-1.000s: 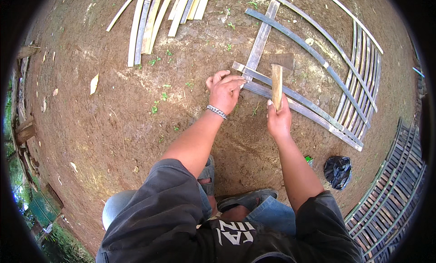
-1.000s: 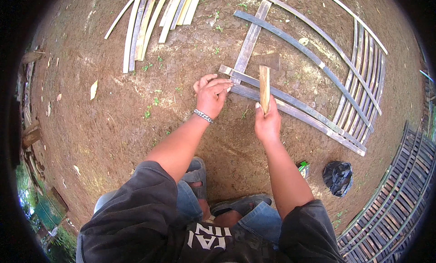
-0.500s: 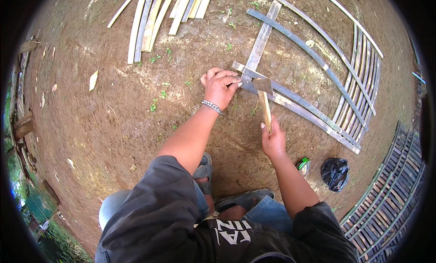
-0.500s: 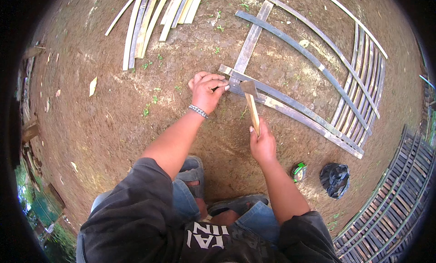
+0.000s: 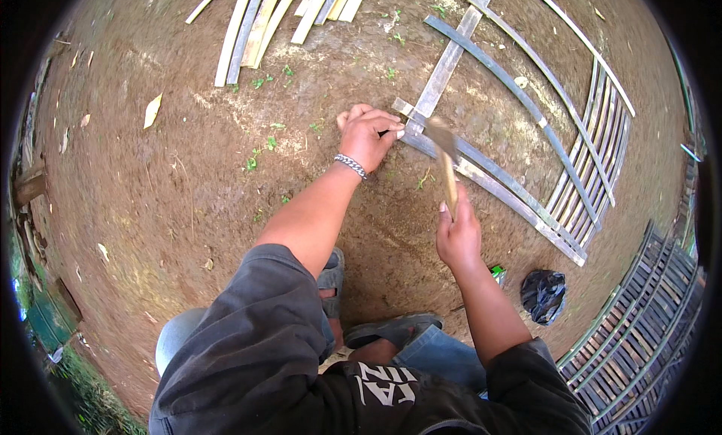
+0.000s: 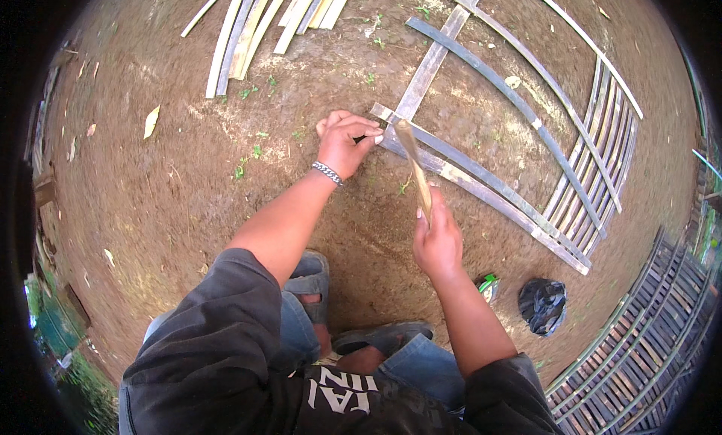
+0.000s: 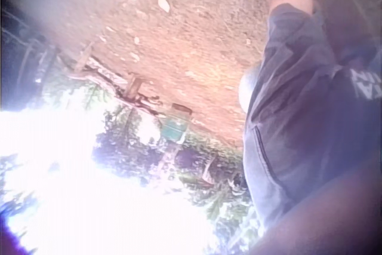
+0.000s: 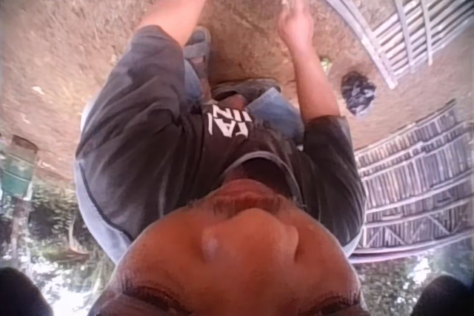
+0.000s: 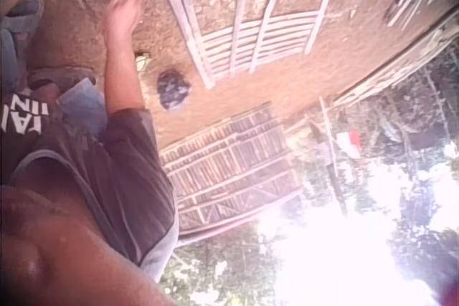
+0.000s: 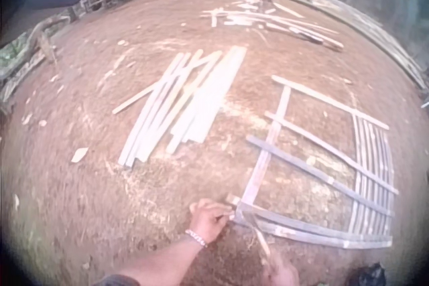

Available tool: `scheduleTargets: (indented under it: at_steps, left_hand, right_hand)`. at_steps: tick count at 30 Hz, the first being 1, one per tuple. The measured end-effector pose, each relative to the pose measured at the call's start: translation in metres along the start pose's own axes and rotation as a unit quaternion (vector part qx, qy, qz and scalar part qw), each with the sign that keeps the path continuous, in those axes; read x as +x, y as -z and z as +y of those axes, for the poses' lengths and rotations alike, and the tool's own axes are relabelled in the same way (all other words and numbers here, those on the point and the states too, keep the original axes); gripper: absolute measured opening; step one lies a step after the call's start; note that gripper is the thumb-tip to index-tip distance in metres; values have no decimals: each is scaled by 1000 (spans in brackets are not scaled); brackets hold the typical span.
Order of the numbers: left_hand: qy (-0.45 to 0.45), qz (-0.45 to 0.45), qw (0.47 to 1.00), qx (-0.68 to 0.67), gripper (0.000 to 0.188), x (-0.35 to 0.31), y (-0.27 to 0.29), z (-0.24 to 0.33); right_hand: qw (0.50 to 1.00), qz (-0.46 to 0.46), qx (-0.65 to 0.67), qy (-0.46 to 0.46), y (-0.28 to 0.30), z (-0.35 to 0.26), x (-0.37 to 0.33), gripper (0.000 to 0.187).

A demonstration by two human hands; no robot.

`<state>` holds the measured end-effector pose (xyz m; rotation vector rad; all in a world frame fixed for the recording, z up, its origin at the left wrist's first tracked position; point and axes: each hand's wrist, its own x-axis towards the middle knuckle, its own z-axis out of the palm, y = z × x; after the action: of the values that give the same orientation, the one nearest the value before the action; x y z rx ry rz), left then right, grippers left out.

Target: The person assembles a bamboo frame on the ground by arranging thin bamboo strips into a grid pattern. They use a tape measure to check dimensions and a hammer to drive nails into the intersections of the strips to secure the structure.

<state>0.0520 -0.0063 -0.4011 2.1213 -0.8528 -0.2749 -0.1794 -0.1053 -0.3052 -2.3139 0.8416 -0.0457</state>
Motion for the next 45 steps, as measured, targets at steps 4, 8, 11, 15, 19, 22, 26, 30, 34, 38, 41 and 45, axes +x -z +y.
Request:
scheduleTargets:
  at_steps: [4,8,11,15,19,22,26,30,34,38,41,45]
  left_hand:
    - [-13,3,1000,6,11,1,-1,0]
    - [-21,17,1000,-4,11,-1,-3,-5]
    - [-11,5,1000,11,10,-1,-3,-2]
    - [-18,-1,999,27,9,-2,-3,-4]
    - [-16,13,1000,12,10,-5,-6,-5]
    - [-8,4,1000,14,11,-1,-4,-4]
    - [-24,6,1000,12,13,-9,-6,-4]
    - [-19,4,1000,15,14,0,-3,-5]
    - [-15,7,1000,10,12,-6,-3,-3]
    - [-18,18,1000,-2,10,4,-2,-3]
    - [-16,12,1000,9,9,0,-3,-2]
    - [-23,23,999,17,10,2,-3,-8]
  right_hand:
    - [995,-72,-28,-58,5,2,5,57]
    - [997,62,24,48,16,-19,7,56]
    - [999,40,-13,24,7,-6,3,56]
    - [998,-42,-28,-34,7,-6,5,55]
    - [990,124,48,49,7,-10,0,57]
    - [988,-81,-28,-126,3,-9,6,57]
    - [999,15,-11,-30,10,-13,-1,53]
    - [999,53,-8,7,-4,2,1,51]
    - [994,-51,-13,-98,-2,-2,-5,52]
    - [990,103,92,0,-3,6,-7,52]
    - [991,-62,20,-119,-11,5,3,51]
    - [996,60,50,-49,-9,2,2,48]
